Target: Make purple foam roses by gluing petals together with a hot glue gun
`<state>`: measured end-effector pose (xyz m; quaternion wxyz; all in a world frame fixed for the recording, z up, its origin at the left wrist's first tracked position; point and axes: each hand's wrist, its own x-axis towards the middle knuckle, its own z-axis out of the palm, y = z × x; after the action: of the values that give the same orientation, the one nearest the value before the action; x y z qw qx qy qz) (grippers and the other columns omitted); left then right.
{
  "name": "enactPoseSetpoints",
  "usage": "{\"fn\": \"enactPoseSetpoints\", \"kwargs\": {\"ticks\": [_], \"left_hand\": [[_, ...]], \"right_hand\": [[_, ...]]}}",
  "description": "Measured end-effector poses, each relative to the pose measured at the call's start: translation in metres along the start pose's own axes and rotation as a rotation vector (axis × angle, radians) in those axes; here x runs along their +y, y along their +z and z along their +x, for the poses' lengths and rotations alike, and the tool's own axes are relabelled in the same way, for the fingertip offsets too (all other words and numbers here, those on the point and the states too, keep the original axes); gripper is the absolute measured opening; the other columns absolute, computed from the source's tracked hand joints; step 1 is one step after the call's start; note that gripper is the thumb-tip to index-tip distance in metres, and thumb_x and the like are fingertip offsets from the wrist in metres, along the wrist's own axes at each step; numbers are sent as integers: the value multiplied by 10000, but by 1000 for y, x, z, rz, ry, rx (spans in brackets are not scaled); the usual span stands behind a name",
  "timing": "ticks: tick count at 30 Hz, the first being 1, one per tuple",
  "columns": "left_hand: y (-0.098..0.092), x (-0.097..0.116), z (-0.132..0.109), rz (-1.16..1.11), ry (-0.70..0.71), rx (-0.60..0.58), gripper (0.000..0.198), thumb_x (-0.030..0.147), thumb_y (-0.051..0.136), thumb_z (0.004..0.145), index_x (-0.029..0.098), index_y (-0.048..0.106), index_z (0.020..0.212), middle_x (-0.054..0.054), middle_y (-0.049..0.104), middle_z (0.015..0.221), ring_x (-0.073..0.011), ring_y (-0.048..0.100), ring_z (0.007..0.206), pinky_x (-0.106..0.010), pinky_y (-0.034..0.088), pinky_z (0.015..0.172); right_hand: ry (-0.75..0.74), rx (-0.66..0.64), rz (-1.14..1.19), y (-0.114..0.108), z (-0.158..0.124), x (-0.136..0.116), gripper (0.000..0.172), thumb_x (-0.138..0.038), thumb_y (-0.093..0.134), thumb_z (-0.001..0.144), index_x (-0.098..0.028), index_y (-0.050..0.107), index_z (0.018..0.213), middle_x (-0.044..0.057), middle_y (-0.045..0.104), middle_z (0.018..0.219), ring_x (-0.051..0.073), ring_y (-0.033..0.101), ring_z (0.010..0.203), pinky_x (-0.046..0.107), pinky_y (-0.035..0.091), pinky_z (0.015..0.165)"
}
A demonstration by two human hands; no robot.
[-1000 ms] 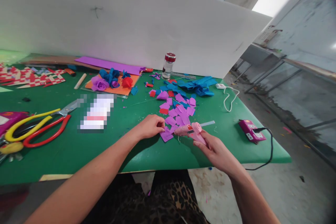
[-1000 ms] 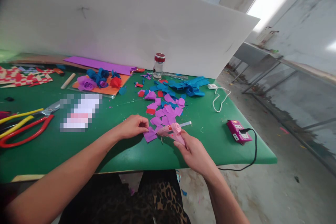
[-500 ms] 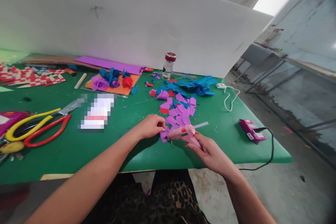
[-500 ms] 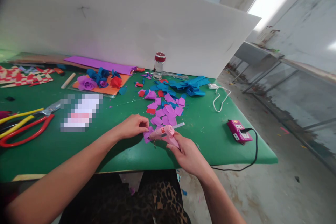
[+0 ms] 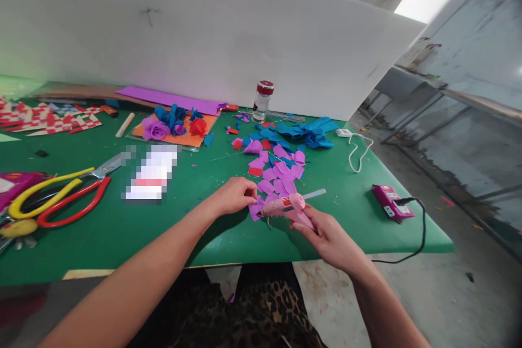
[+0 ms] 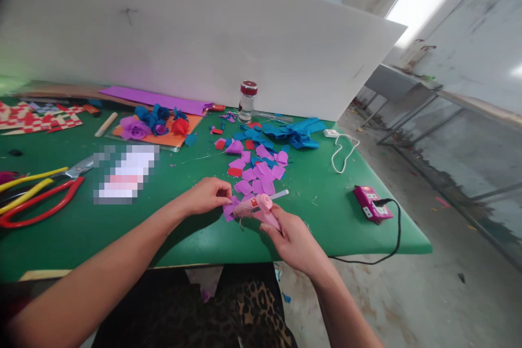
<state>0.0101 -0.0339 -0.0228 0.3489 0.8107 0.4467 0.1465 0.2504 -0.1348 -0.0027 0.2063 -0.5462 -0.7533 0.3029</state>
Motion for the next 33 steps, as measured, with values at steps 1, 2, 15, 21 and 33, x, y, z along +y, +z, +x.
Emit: {"fn": "enactPoseSetpoints", "kwargs": {"ticks": [1, 2, 15, 21, 33], "left_hand": [[0, 0, 0, 1, 0, 0, 60, 152, 612, 704, 169, 661, 673, 11, 668, 652, -140, 597, 652, -238, 367, 609], [0, 0, 0, 1, -1, -1, 61, 154, 611, 705, 171, 662, 674, 12, 667, 651, -140, 596, 651, -238, 367, 609], [0, 0, 0, -18, 1, 3, 69, 154, 618, 706, 179, 666, 664, 12, 665, 645, -145, 594, 649, -244, 367, 609], [0, -1, 0, -24, 6, -1, 56, 184, 627, 711, 174, 673, 680, 1, 681, 670, -150, 598, 661, -253, 371, 621], [-8, -1, -4, -882, -204, -15, 249, 313, 771, 626, 146, 603, 703, 60, 484, 565, -45, 379, 467, -190, 227, 448]], "right_hand": [[0, -3, 0, 1, 1, 0, 244, -368, 463, 923, -172, 601, 971, 54, 662, 834, 187, 567, 699, 276, 428, 640], [-2, -2, 4, 1, 1, 1, 243, -365, 465, 922, -172, 600, 981, 54, 664, 841, 186, 567, 702, 276, 430, 643], [45, 67, 143, -17, -7, 0, 294, -428, 493, 892, -168, 625, 930, 37, 612, 778, 157, 511, 636, 253, 394, 571], [170, -14, 589, -23, -8, 19, 338, -500, 548, 868, -174, 570, 950, -32, 483, 665, 91, 389, 524, 214, 304, 480], [329, 142, 911, -33, 6, 71, 415, -433, 753, 715, -163, 661, 1016, 45, 648, 811, 143, 583, 657, 231, 420, 547]]}}
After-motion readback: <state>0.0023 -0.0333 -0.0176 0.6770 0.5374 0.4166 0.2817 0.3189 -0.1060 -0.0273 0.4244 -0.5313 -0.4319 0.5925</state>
